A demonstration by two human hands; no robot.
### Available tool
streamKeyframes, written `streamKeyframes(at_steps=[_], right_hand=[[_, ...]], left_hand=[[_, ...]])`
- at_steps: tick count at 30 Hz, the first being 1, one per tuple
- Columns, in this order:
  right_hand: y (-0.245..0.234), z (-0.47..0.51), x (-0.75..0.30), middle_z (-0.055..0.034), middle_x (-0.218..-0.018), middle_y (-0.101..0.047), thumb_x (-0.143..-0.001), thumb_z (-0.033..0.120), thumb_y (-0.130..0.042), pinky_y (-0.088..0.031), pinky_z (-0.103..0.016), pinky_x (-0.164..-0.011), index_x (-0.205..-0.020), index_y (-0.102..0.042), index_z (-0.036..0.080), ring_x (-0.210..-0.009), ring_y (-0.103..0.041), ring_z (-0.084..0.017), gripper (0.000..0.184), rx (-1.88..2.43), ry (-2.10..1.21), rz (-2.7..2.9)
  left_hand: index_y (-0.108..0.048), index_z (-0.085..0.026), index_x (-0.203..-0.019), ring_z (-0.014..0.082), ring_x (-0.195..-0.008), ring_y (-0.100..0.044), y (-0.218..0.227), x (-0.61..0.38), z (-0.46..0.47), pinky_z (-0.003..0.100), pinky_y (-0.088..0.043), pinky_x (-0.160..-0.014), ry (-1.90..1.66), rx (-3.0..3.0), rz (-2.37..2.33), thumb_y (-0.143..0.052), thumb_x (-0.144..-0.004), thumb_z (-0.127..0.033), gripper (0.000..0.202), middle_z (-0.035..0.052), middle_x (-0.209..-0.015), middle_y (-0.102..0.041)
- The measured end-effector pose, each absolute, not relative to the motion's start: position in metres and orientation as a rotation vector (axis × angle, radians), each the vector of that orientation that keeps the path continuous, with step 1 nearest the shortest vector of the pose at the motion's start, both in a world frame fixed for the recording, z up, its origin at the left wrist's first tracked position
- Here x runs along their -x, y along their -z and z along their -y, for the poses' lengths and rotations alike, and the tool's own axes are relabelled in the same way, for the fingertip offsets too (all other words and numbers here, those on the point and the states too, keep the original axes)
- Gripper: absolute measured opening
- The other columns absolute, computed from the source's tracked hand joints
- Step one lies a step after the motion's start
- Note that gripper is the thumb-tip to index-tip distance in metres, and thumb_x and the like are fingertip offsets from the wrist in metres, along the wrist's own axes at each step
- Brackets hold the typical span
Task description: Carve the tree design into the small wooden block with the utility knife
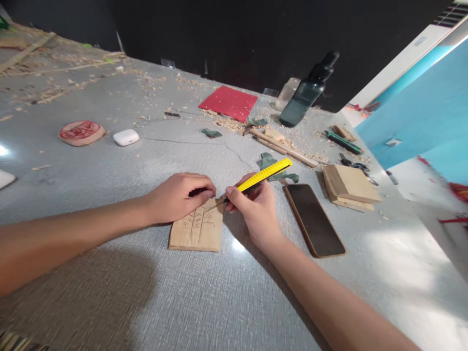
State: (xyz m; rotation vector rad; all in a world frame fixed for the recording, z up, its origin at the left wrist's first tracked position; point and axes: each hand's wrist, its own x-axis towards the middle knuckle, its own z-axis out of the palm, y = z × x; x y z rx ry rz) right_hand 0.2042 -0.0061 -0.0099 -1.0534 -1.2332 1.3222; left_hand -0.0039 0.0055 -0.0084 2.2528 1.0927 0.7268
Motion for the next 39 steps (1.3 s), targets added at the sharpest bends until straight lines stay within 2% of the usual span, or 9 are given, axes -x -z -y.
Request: streamKeyframes(at_steps=[4, 9, 17, 23, 30, 39], right_hand=[[0.0084, 0.0068, -0.2032, 0.0031, -0.072, -0.070, -0.076, 0.027, -0.088, -0.050, -0.024, -0.049, -0.090, -0.053, 0.023, -0.051, -0.062, -0.011, 0.039, 1.023, -1.387, 1.255], [0.0099, 0.0067, -0.2034, 0.0031, -0.064, -0.067, -0.078, 0.025, -0.087, -0.046, -0.023, -0.047, -0.086, -0.056, 0.021, -0.050, -0.061, -0.011, 0.032, 1.054, -1.325, 1.246], [0.0076, 0.0093, -0.2026, 0.0033, -0.071, -0.070, -0.077, 0.024, -0.088, -0.051, -0.023, -0.050, -0.087, -0.057, 0.021, -0.053, -0.065, -0.011, 0.033, 0.976, -1.409, 1.278], [0.0096, 0.0067, -0.2037, 0.0034, -0.062, -0.067, -0.080, 0.021, -0.084, -0.045, -0.021, -0.046, -0.084, -0.058, 0.020, -0.049, -0.061, -0.010, 0.026, 1.050, -1.307, 1.189], [0.0089, 0.0078, -0.2033, 0.0033, -0.070, -0.070, -0.076, 0.023, -0.088, -0.050, -0.022, -0.048, -0.088, -0.056, 0.021, -0.051, -0.064, -0.011, 0.035, 0.970, -1.402, 1.249], [0.0108, 0.0054, -0.2038, 0.0038, -0.064, -0.067, -0.078, 0.019, -0.084, -0.046, -0.019, -0.046, -0.086, -0.057, 0.020, -0.049, -0.062, -0.009, 0.028, 1.019, -1.321, 1.184]], left_hand=[[-0.072, -0.020, -0.094, 0.0161, -0.086, -0.066, 0.0089, 0.0043, -0.0058, 0.031, -0.046, -0.076, -0.720, -2.257, -1.092, -0.054, -0.101, -0.025, 0.020, 0.0011, -0.091, -0.074], [-0.072, -0.020, -0.095, 0.0163, -0.088, -0.066, 0.0093, 0.0049, -0.0056, 0.030, -0.046, -0.077, -0.725, -2.259, -1.089, -0.053, -0.101, -0.023, 0.020, 0.0012, -0.093, -0.074], [-0.071, -0.020, -0.094, 0.0162, -0.087, -0.066, 0.0084, 0.0046, -0.0057, 0.030, -0.045, -0.076, -0.717, -2.248, -1.091, -0.054, -0.101, -0.024, 0.019, 0.0005, -0.091, -0.073], [-0.071, -0.020, -0.095, 0.0156, -0.088, -0.066, 0.0084, 0.0043, -0.0057, 0.029, -0.045, -0.076, -0.729, -2.248, -1.090, -0.054, -0.101, -0.022, 0.018, 0.0003, -0.094, -0.073], [-0.070, -0.020, -0.094, 0.0151, -0.087, -0.065, 0.0091, 0.0050, -0.0055, 0.029, -0.044, -0.077, -0.714, -2.247, -1.095, -0.054, -0.101, -0.024, 0.018, -0.0009, -0.092, -0.073], [-0.069, -0.020, -0.094, 0.0145, -0.087, -0.065, 0.0099, 0.0051, -0.0065, 0.029, -0.043, -0.077, -0.727, -2.258, -1.076, -0.054, -0.101, -0.022, 0.017, -0.0014, -0.093, -0.072]])
